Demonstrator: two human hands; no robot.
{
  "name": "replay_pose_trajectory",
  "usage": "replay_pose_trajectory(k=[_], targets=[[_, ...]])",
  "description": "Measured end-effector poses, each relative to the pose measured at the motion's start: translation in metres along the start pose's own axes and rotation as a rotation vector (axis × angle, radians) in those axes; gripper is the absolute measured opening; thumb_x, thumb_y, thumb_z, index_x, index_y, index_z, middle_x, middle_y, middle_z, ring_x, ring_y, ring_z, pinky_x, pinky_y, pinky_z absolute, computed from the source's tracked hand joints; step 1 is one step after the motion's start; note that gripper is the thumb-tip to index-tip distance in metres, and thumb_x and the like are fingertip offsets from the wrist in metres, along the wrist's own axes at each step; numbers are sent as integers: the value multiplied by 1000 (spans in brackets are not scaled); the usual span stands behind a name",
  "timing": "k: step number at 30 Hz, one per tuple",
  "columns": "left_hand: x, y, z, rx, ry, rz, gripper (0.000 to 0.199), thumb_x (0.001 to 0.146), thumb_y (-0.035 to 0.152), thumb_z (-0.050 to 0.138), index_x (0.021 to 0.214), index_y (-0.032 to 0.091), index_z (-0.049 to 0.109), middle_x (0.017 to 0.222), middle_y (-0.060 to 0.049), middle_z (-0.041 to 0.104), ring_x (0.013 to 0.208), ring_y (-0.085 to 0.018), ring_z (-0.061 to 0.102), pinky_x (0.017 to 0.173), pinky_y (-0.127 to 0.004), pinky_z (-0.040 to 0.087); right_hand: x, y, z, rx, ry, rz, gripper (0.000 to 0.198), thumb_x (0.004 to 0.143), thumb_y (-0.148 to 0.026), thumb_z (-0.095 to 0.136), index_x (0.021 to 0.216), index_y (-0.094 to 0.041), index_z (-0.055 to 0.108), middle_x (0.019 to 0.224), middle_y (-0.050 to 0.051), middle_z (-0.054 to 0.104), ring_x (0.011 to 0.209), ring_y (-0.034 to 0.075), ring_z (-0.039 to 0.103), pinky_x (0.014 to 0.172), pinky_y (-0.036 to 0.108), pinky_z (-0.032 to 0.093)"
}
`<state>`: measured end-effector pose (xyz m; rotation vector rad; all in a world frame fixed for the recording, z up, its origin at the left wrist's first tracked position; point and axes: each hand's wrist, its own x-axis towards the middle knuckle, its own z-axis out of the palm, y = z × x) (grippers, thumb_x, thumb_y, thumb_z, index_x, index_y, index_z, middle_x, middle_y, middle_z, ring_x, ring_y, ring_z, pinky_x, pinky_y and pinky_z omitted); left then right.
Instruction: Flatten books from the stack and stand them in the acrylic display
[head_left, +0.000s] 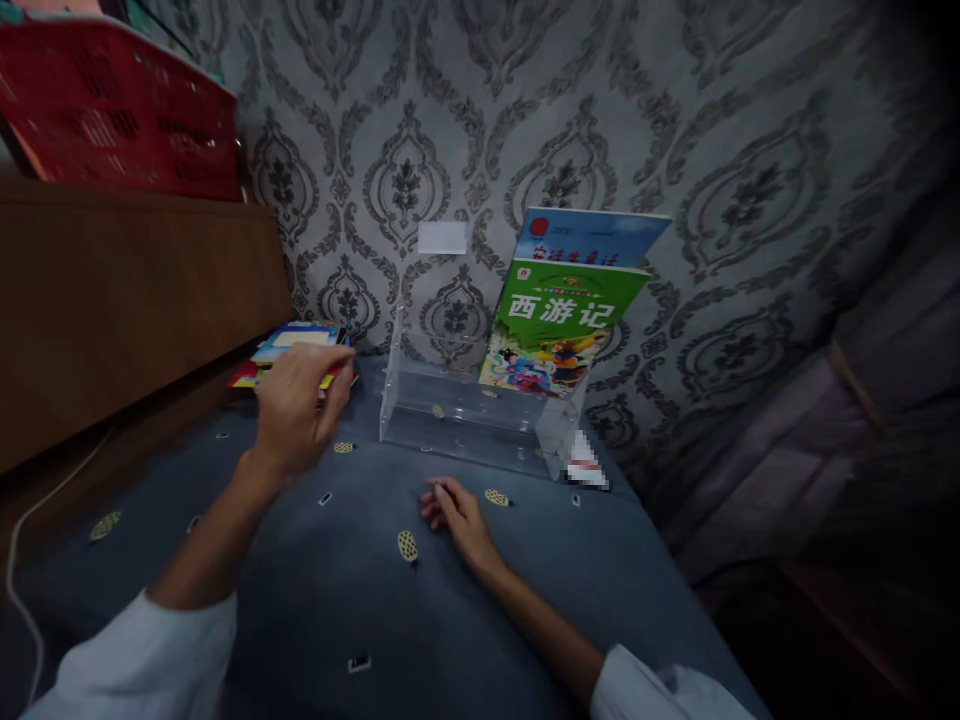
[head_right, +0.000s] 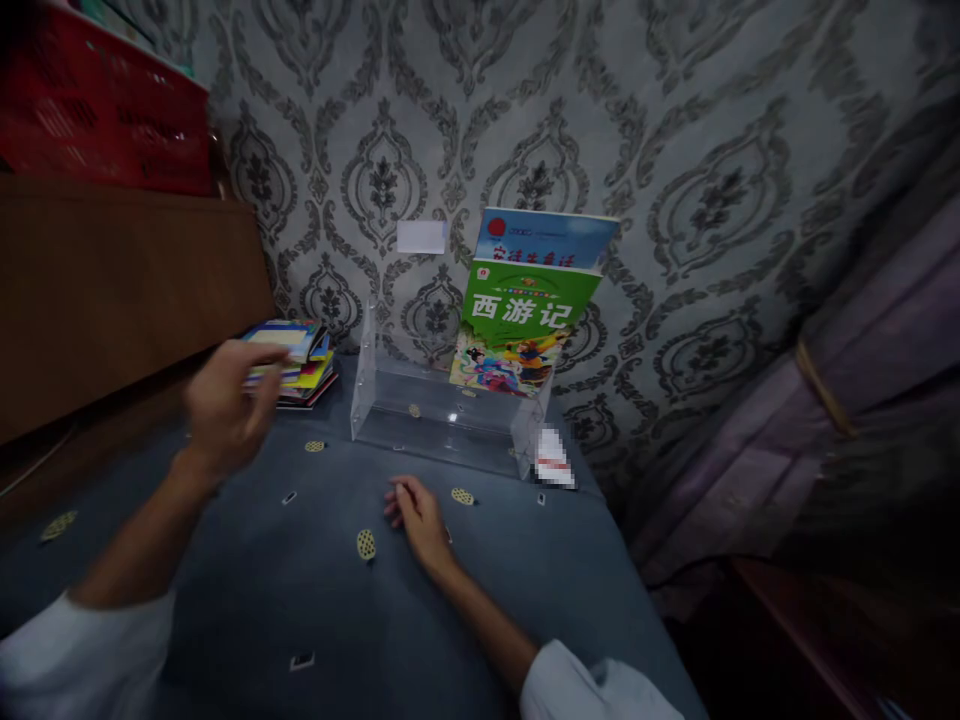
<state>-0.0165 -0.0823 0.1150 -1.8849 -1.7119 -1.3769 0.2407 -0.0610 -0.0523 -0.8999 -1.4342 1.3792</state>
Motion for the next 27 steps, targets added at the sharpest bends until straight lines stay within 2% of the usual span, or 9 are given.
replay_pose_trajectory(k=[2, 4, 6, 9, 11, 14, 19, 23, 27], targets=[[16, -21, 12, 228, -139, 3, 38, 99, 36, 47, 131, 19, 59, 142, -16, 57, 139, -34, 45, 116, -55, 34, -4, 5, -1, -5, 16, -8, 53, 78, -71, 66, 96, -22, 69, 80, 5, 70, 64, 18, 66, 57, 31, 52], [32, -52, 27, 450, -284, -135, 52, 94, 30, 49, 143, 12, 48, 158, -22, 39, 149, -40, 28, 116, -66, 26, -8, 7, -4, -10, 23, -15, 57, 78, -74, 64, 98, -21, 69, 81, 5, 70, 65, 18, 66, 58, 31, 53], [46, -85, 41, 573, -391, -206, 61, 93, 29, 50, 149, 9, 39, 163, -24, 29, 153, -40, 19, 115, -70, 23, -10, 8, -5, -23, 20, -13, 61, 78, -77, 62, 100, -21, 69, 81, 6, 70, 65, 18, 66, 59, 32, 53], [61, -124, 53, 666, -472, -187, 64, 96, 33, 47, 153, 7, 33, 163, -24, 28, 154, -38, 18, 115, -70, 20, -12, 5, -6, -72, 9, -12, 65, 80, -80, 58, 101, -19, 69, 81, 6, 70, 64, 17, 65, 60, 31, 52], [69, -141, 57, 689, -526, -148, 62, 98, 34, 45, 153, 9, 33, 161, -23, 33, 152, -38, 24, 114, -71, 21, -12, 4, -5, -98, -3, -12, 65, 83, -79, 55, 103, -18, 69, 82, 6, 70, 64, 17, 64, 62, 31, 52], [78, -153, 60, 696, -571, -93, 53, 100, 35, 44, 149, 16, 41, 157, -20, 42, 145, -37, 38, 112, -69, 26, -12, 3, -5, -106, -14, -8, 66, 84, -79, 54, 104, -18, 69, 82, 6, 70, 64, 16, 64, 62, 31, 52], [86, -160, 60, 697, -568, -58, 47, 101, 35, 40, 145, 19, 49, 150, -18, 52, 135, -34, 50, 108, -53, 38, -11, 5, -6, -107, -7, -7, 66, 84, -80, 54, 104, -19, 68, 83, 6, 70, 65, 17, 64, 61, 31, 52], [85, -159, 51, 702, -565, -53, 50, 103, 37, 35, 145, 16, 51, 141, -17, 60, 127, -33, 58, 99, -41, 45, -12, 6, -6, -106, -11, -14, 65, 85, -78, 53, 104, -19, 69, 81, 6, 70, 64, 17, 64, 61, 31, 52], [75, -149, 40, 715, -551, -49, 48, 102, 38, 36, 140, 17, 56, 132, -16, 67, 121, -32, 64, 95, -37, 47, -13, 7, -6, -100, -18, -25, 64, 85, -78, 54, 103, -18, 69, 81, 6, 70, 65, 17, 64, 61, 31, 51]])
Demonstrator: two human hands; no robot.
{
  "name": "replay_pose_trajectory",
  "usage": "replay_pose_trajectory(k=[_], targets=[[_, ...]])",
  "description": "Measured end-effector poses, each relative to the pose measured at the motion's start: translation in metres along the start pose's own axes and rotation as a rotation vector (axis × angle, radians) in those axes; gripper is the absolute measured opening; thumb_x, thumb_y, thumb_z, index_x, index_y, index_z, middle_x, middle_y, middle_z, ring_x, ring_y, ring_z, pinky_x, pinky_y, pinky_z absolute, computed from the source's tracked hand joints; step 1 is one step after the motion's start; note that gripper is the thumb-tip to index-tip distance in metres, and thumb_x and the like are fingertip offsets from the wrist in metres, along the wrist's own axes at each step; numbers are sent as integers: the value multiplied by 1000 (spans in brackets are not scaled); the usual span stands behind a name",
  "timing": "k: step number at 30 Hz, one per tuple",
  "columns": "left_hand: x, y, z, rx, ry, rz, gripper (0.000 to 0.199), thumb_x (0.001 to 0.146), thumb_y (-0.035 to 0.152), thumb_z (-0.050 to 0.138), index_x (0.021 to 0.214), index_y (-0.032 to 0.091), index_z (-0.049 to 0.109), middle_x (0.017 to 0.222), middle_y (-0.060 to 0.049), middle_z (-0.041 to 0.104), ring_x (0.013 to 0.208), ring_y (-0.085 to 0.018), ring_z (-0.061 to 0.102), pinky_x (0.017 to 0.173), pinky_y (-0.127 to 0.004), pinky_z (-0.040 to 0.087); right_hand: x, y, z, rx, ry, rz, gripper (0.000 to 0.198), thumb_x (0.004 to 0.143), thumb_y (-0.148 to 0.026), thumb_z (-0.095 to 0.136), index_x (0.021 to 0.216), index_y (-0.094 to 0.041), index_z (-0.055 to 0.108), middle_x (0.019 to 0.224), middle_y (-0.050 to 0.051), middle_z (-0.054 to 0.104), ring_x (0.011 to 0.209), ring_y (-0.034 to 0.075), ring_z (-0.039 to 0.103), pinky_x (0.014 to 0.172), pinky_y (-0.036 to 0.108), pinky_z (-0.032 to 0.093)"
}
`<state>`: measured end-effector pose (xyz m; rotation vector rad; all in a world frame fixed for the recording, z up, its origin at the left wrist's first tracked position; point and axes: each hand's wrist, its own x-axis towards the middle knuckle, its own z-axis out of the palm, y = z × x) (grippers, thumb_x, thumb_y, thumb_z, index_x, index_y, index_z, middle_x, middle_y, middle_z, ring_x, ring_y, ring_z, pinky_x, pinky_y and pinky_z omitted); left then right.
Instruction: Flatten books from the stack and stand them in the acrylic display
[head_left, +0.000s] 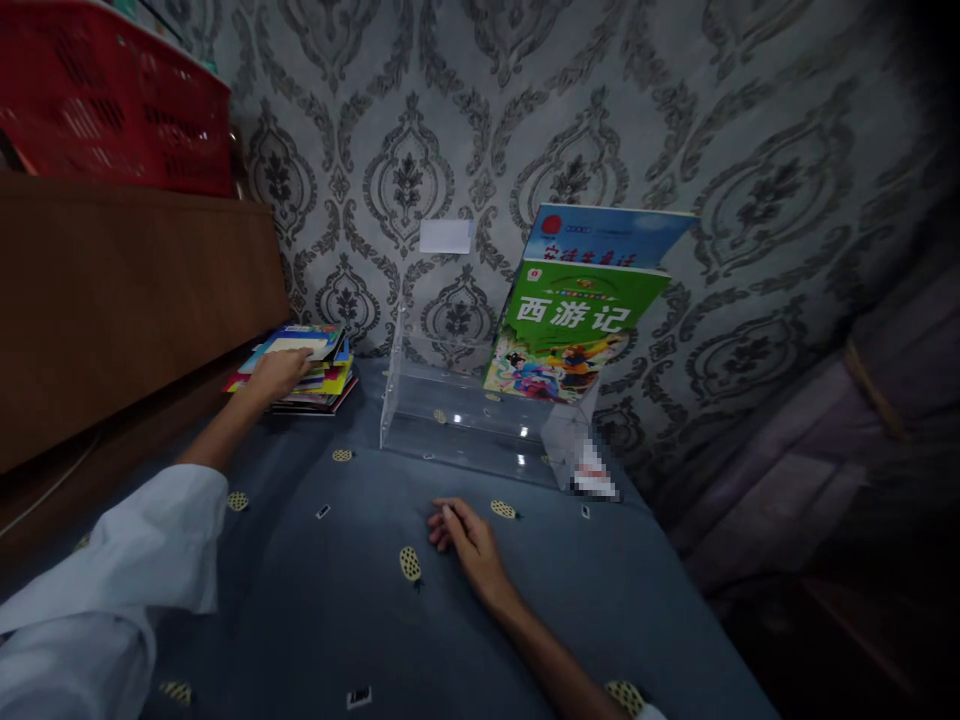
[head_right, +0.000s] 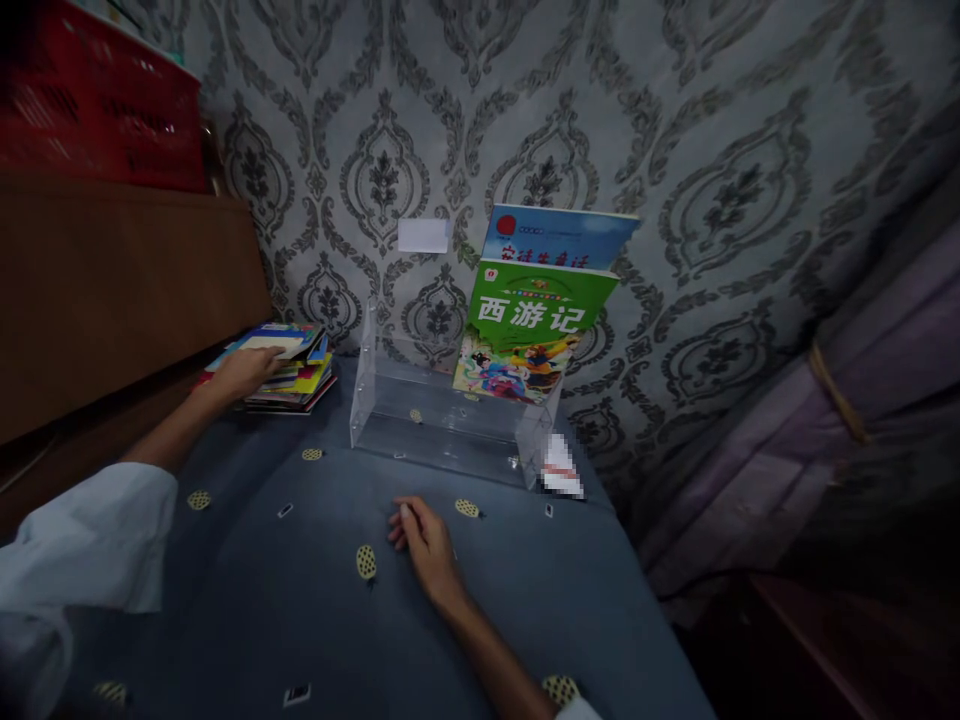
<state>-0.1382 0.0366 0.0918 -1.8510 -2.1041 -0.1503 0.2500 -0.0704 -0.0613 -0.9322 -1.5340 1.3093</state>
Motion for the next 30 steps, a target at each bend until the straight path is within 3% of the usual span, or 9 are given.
replay_pose_trajectory(k=[16, 24, 30], targets=[[-92, 39, -9, 1, 36, 54, 45, 102, 29, 37, 142, 14, 52, 141, -17, 60, 119, -33, 64, 94, -44, 52, 0, 4, -1, 70, 11, 0, 65, 79, -80, 59, 99, -19, 69, 79, 5, 70, 63, 16, 65, 57, 29, 51], [-157, 60, 11, -28, -23, 69, 45, 102, 26, 41, 146, 16, 49, 150, -14, 54, 136, -27, 53, 106, -40, 48, 0, 5, -1, 68, 3, -8, 62, 81, -78, 59, 99, -19, 69, 79, 5, 71, 64, 17, 66, 57, 29, 50], [-217, 83, 27, -14, -57, 170, 45, 98, 16, 44, 142, 17, 56, 146, -15, 57, 137, -28, 53, 104, -41, 51, -2, 1, -1, 62, 1, -4, 61, 81, -77, 58, 99, -19, 69, 79, 5, 70, 63, 16, 65, 57, 29, 51]])
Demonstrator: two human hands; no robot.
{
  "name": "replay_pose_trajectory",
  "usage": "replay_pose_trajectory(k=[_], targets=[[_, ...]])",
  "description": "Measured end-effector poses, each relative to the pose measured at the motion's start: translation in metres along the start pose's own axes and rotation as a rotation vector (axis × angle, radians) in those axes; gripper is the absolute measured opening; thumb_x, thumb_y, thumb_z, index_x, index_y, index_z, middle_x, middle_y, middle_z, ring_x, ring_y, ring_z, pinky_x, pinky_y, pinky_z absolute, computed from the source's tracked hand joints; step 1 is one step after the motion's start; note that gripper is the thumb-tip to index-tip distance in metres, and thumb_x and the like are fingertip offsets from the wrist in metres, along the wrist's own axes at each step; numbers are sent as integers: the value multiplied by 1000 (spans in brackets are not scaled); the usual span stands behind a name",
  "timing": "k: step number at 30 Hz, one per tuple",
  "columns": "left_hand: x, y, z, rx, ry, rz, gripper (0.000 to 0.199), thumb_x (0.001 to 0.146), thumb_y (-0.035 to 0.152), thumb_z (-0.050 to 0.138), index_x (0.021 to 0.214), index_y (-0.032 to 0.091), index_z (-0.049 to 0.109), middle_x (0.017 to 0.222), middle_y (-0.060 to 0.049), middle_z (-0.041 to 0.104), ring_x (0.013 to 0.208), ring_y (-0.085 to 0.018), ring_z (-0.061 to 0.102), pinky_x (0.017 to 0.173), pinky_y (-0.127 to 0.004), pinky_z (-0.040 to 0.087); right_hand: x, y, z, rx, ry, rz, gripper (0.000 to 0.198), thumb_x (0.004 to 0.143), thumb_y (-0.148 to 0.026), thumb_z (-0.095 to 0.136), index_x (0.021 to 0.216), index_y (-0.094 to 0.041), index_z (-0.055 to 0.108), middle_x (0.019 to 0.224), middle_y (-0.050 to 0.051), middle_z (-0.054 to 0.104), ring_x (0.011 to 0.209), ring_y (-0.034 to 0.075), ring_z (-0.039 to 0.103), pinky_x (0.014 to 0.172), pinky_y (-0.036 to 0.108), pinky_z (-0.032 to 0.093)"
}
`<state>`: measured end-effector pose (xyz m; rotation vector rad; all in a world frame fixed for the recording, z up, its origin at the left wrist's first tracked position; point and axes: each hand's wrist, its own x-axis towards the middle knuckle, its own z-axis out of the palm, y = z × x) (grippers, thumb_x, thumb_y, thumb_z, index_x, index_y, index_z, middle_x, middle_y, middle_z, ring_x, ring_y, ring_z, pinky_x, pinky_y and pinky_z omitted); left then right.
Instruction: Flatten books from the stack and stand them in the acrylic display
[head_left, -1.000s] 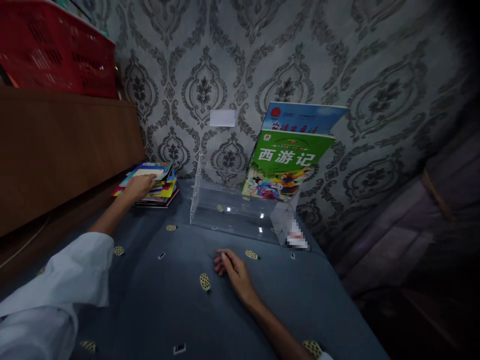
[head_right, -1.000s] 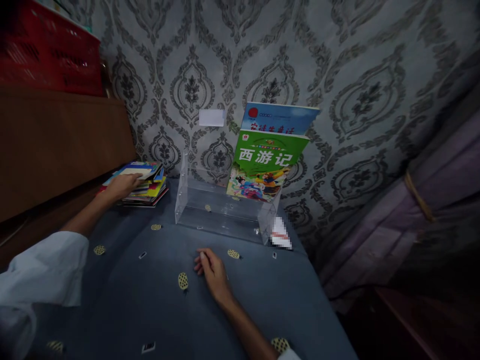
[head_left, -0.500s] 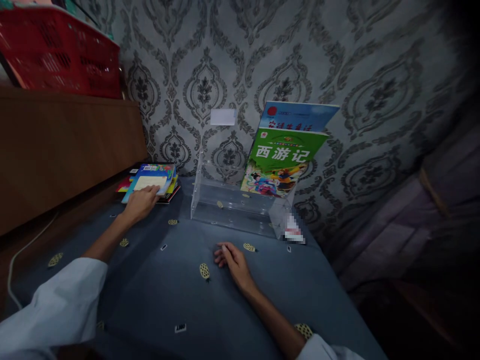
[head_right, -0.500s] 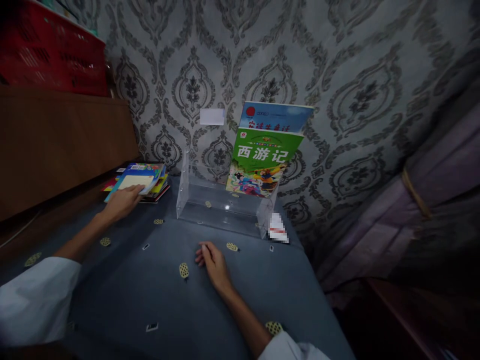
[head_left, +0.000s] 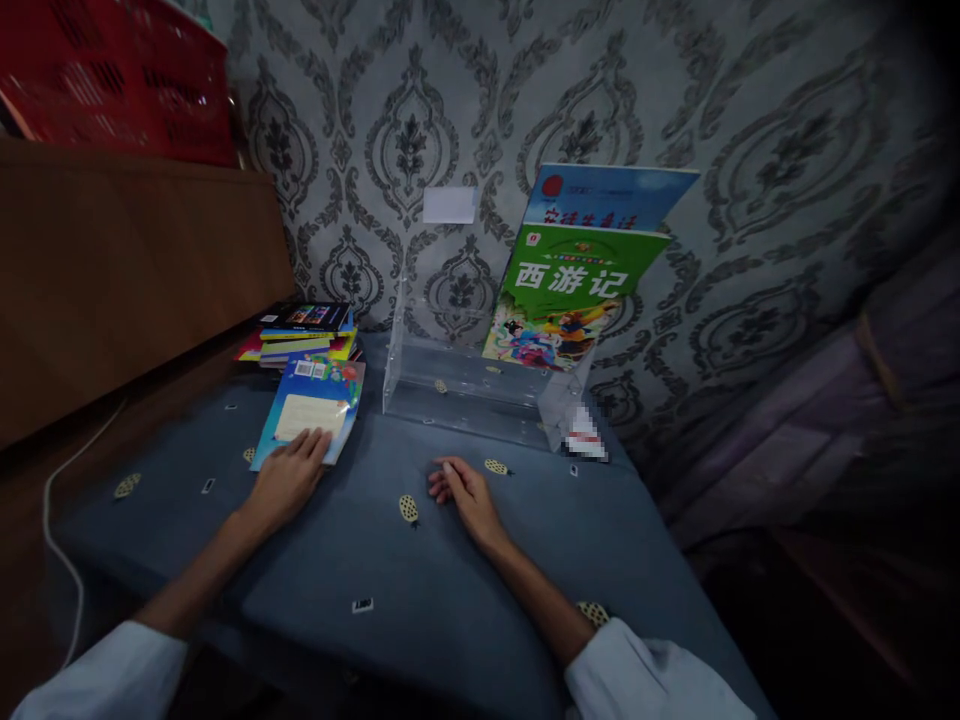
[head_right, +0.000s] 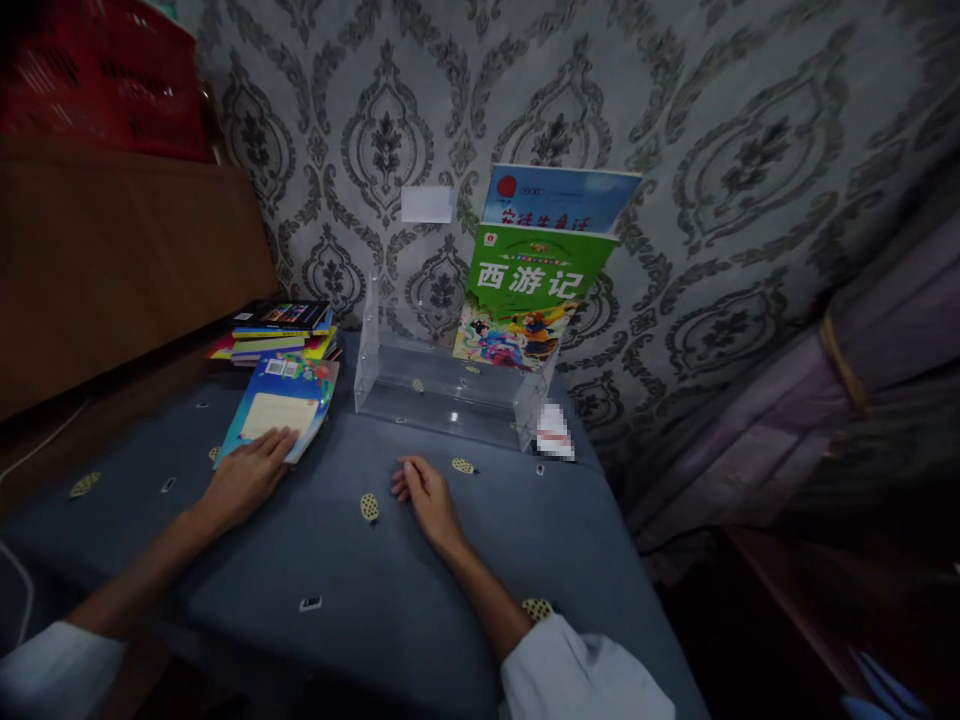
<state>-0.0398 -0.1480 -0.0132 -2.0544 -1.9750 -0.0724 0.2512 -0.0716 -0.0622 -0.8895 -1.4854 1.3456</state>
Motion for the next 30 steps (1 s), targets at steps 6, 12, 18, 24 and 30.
replay_pose_trajectory(k=[6, 12, 18, 24, 30], targets=[[-27, 25, -5, 7, -62, 29, 47, 94, 12, 46, 139, 16, 60, 140, -18, 61, 131, -32, 58, 100, -45, 54, 0, -1, 0, -24, -16, 0, 60, 83, -75, 57, 101, -19, 69, 79, 4, 70, 62, 15, 64, 58, 29, 51], [-46, 50, -13, 78, -112, 56, 47, 95, 10, 46, 140, 13, 59, 142, -18, 60, 129, -34, 58, 96, -45, 55, 0, 1, 0, -23, -24, -6, 57, 85, -73, 57, 100, -19, 68, 80, 4, 70, 64, 15, 65, 58, 28, 51], [-67, 75, -15, 88, -100, 114, 50, 93, 7, 44, 140, 12, 60, 141, -19, 60, 129, -34, 59, 95, -44, 56, -2, 1, 2, -42, -19, -11, 56, 86, -71, 56, 101, -19, 68, 80, 5, 70, 64, 15, 65, 60, 29, 52], [-78, 106, -13, 46, -63, 194, 52, 90, 6, 47, 139, 17, 61, 139, -19, 62, 124, -35, 63, 92, -43, 58, -5, -3, -3, -223, 8, -96, 43, 94, -59, 50, 103, -21, 69, 89, 6, 70, 77, 20, 67, 71, 34, 54], [-72, 158, -15, -62, -19, 347, 54, 91, 8, 48, 144, 18, 55, 139, -21, 61, 124, -36, 63, 92, -46, 58, -1, -1, -28, -555, 174, -290, 30, 98, -43, 46, 102, -24, 69, 100, 9, 67, 97, 25, 62, 91, 41, 51]])
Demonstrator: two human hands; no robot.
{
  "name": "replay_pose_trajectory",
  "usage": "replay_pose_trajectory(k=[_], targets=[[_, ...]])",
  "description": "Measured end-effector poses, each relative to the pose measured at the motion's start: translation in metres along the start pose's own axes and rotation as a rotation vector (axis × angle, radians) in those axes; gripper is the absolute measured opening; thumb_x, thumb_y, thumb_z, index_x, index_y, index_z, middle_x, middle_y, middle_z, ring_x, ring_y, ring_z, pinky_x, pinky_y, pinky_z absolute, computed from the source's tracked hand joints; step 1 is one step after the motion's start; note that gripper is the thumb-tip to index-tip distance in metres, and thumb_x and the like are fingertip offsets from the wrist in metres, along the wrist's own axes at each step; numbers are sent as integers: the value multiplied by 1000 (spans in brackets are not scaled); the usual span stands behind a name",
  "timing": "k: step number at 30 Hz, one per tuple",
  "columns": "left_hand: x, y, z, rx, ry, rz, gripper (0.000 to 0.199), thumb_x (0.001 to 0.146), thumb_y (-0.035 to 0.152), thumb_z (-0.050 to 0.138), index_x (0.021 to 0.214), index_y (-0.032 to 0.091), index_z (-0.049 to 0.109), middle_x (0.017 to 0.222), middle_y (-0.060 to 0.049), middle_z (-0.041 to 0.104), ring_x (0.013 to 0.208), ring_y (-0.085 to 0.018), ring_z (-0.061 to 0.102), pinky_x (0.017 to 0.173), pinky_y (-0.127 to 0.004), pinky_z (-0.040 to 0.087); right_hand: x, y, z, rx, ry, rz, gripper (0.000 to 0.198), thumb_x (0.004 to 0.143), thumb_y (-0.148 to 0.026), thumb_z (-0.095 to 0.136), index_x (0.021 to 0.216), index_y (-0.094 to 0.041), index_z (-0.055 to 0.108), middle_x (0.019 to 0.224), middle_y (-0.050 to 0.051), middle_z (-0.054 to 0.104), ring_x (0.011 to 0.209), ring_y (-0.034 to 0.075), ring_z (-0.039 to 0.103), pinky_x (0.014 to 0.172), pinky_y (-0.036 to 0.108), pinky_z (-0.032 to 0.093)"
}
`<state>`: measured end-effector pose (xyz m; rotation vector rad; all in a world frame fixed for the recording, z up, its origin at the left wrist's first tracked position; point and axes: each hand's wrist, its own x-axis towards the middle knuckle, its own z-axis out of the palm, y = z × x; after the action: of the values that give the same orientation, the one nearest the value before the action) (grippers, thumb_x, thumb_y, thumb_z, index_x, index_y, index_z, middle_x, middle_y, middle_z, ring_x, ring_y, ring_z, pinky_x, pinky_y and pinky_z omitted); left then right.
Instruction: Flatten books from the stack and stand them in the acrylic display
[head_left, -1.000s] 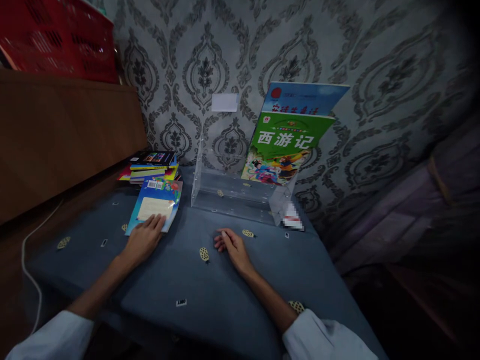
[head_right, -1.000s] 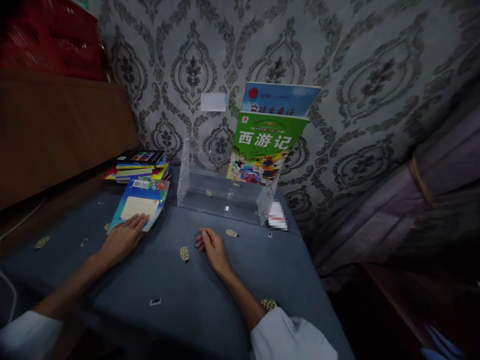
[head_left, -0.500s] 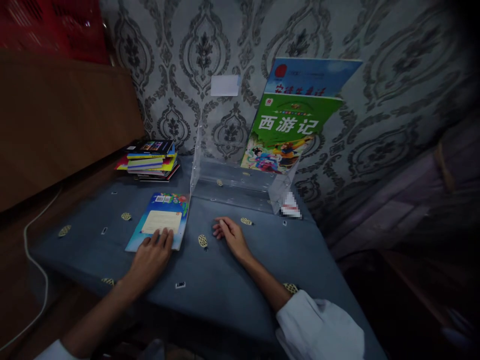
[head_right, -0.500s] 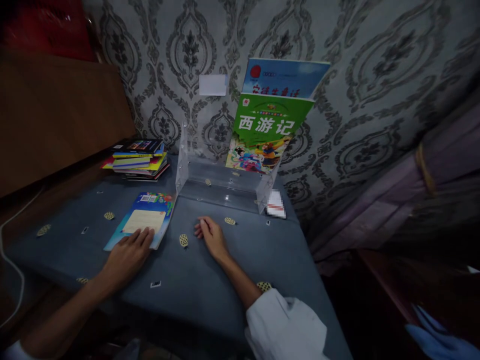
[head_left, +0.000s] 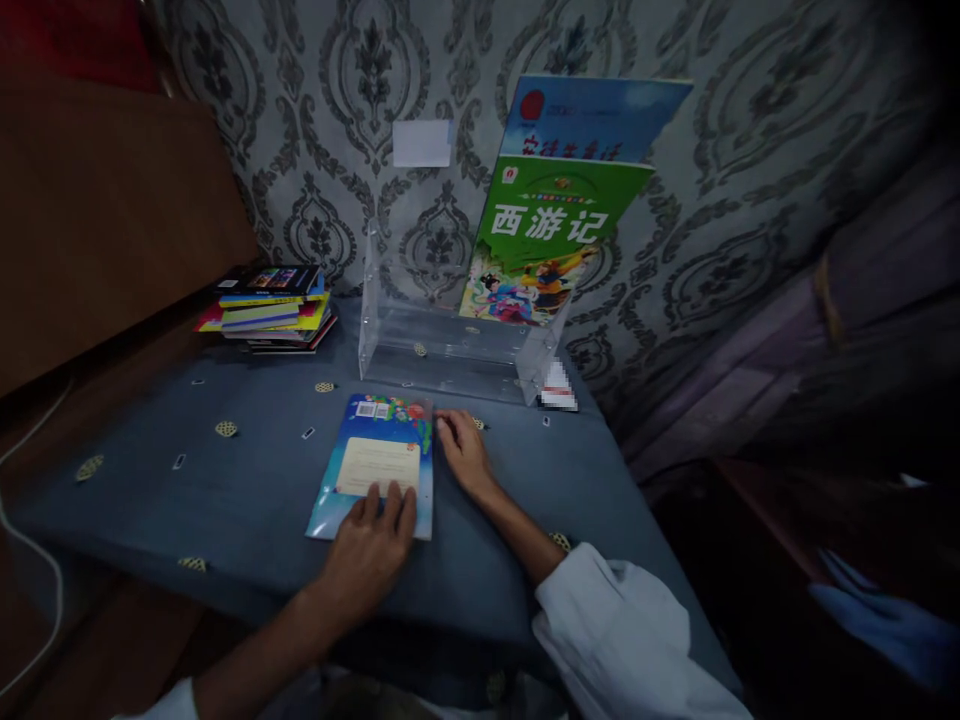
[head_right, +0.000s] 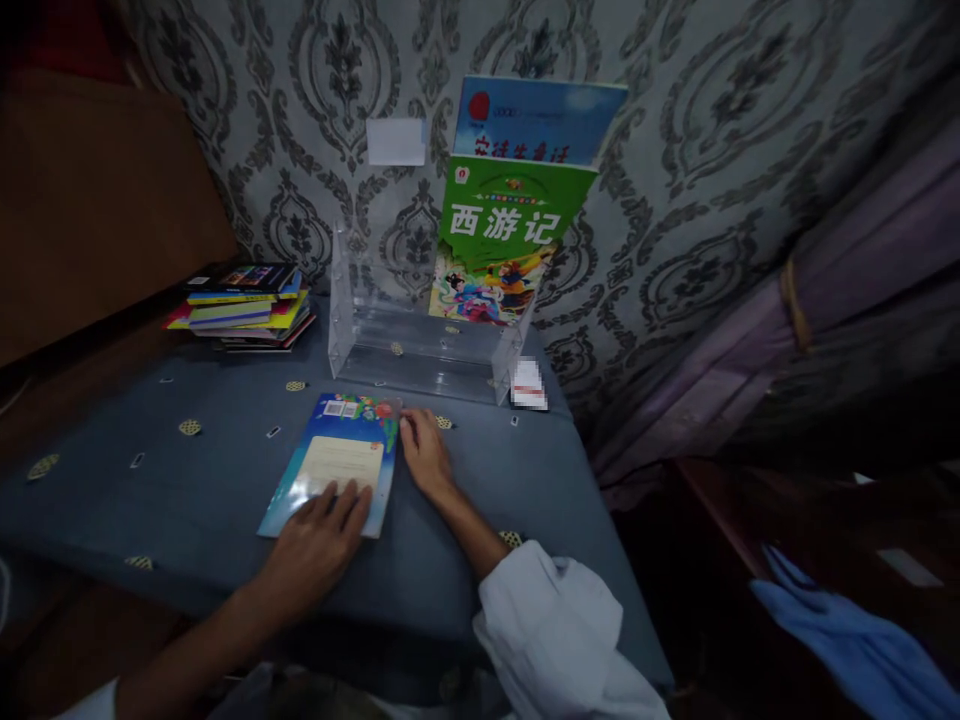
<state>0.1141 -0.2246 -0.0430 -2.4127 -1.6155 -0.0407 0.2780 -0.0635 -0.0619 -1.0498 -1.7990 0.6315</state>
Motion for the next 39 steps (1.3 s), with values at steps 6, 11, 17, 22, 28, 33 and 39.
replay_pose_trajectory(k=[6, 11, 17, 22, 28, 33, 39], targets=[[30, 42, -7, -44, 29, 205, 49, 96, 22, 55, 144, 11, 53, 138, -25, 61, 123, -40, 62, 91, -48, 57, -3, 26, -36, -149, 44, 25, 25, 96, -33, 48, 103, -21, 69, 104, 11, 67, 104, 27, 60, 95, 44, 50], [41, 46, -7, -215, 38, 289, 62, 97, 56, 54, 144, 15, 54, 144, -23, 56, 138, -39, 49, 106, -55, 47, -15, 37, -55, -180, 36, 33, 24, 92, -24, 51, 107, -21, 69, 115, 12, 66, 118, 29, 57, 103, 48, 46], [67, -16, 4, -296, -8, 171, 52, 103, 48, 44, 145, 18, 52, 152, -16, 51, 144, -28, 44, 118, -52, 35, -21, 36, -55, -201, -31, 15, 28, 93, -23, 51, 116, -20, 67, 126, 13, 63, 122, 28, 56, 106, 48, 46], [100, -77, 16, -294, -67, -89, 52, 102, 37, 40, 148, 13, 47, 158, -17, 41, 146, -29, 41, 117, -50, 37, -22, 31, -56, -201, -55, 1, 30, 94, -22, 50, 120, -20, 66, 130, 13, 61, 122, 28, 57, 106, 46, 46], [119, -90, 19, -317, -76, -53, 51, 101, 35, 40, 145, 9, 49, 157, -17, 44, 146, -29, 40, 117, -47, 38, -20, 31, -58, -175, -36, 13, 29, 92, -18, 50, 115, -22, 68, 126, 11, 65, 123, 26, 58, 104, 45, 47], [127, -80, 23, -298, -28, -2, 49, 101, 33, 38, 144, 11, 50, 155, -16, 47, 144, -28, 43, 118, -47, 36, -18, 29, -60, -172, -17, 25, 27, 89, -16, 52, 108, -21, 71, 118, 10, 70, 118, 28, 60, 104, 48, 44], [139, -65, 30, -322, 18, 62, 49, 102, 30, 35, 143, 10, 51, 154, -16, 48, 145, -28, 42, 119, -48, 36, -18, 28, -61, -149, 9, 54, 28, 87, -14, 53, 106, -22, 72, 112, 8, 73, 115, 27, 62, 103, 46, 45]])
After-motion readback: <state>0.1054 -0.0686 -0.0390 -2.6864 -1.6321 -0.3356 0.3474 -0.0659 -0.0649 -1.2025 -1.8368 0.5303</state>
